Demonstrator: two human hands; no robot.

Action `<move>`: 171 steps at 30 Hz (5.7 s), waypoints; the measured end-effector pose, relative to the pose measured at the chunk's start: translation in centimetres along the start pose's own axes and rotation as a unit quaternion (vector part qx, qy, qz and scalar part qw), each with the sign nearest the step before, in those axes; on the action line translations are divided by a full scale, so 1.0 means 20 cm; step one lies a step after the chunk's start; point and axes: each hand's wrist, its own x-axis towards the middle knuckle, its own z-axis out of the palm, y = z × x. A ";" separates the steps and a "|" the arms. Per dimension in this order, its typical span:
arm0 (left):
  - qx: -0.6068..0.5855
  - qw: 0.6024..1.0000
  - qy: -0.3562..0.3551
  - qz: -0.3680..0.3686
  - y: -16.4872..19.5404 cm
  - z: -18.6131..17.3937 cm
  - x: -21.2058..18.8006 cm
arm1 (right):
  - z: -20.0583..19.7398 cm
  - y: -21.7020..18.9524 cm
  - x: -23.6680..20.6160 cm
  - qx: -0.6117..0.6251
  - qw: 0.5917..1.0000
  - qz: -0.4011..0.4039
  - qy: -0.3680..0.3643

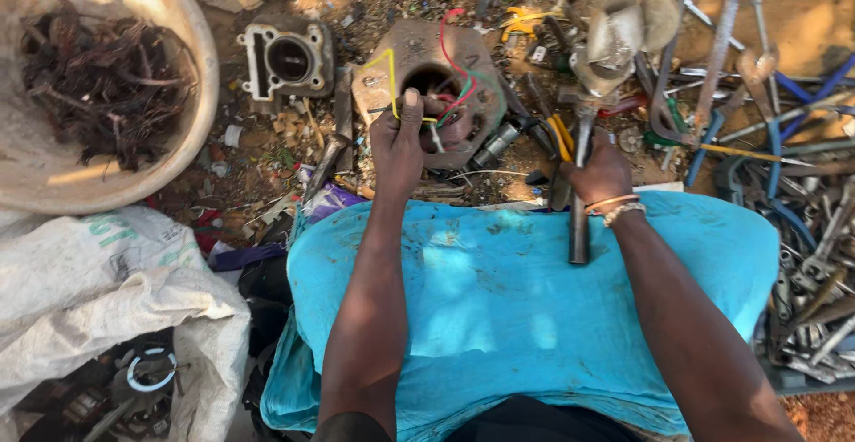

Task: The person dismantles electric motor scrap on the ground, hammering armatures out of motor housings and using pliers to pull out and strip copper windings and wires, placing salvaged copper into a large bowl.

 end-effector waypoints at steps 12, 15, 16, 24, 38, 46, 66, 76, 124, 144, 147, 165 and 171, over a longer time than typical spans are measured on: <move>0.246 0.969 -0.014 0.018 0.00 0.02 0.03 | 0.00 -0.05 -0.01 0.035 0.988 -0.072 0.133; 0.248 0.968 0.024 -0.025 -0.08 0.03 0.05 | 0.00 -0.13 -0.05 -0.045 0.962 -0.218 0.155; 0.219 0.974 0.038 -0.032 -0.10 0.03 0.06 | 0.00 -0.16 -0.06 -0.073 0.963 -0.214 0.146; 0.104 0.986 0.120 -0.044 -0.12 -0.03 0.12 | -0.08 -0.08 0.00 0.100 0.980 -0.051 0.167; 0.135 0.987 -0.026 -0.083 -0.13 -0.08 0.11 | -0.57 0.34 0.30 -0.204 0.977 -0.011 -0.068; 0.148 0.977 -0.134 -0.080 0.08 -0.01 0.08 | -0.75 0.65 0.40 -0.133 0.955 0.186 0.187; 0.115 0.967 -0.222 -0.044 -0.06 -0.17 0.04 | -1.06 0.03 -0.35 0.365 0.915 -0.093 0.143; -0.108 0.981 -0.068 -0.146 -0.26 -0.18 0.00 | -0.21 -0.68 -0.87 0.744 0.541 0.025 -0.391; -0.507 0.851 -0.123 -0.065 0.11 -0.07 -0.03 | -0.11 -0.92 -0.82 0.547 0.773 -0.008 -0.321; -0.422 0.891 -0.049 -0.163 -0.13 -0.07 -0.01 | 0.01 -0.98 -0.78 0.629 0.735 0.004 -0.255; -0.438 0.884 -0.046 -0.159 -0.09 -0.06 -0.02 | 0.02 -0.97 -0.75 0.717 0.657 0.014 -0.232; -0.566 0.787 -0.139 -0.202 -0.02 -0.14 -0.02 | -0.05 -0.95 -0.82 0.588 0.707 0.000 -0.393; -0.571 0.770 -0.231 -0.163 -0.05 -0.16 -0.02 | -0.10 -1.02 -0.83 0.555 0.702 -0.008 -0.445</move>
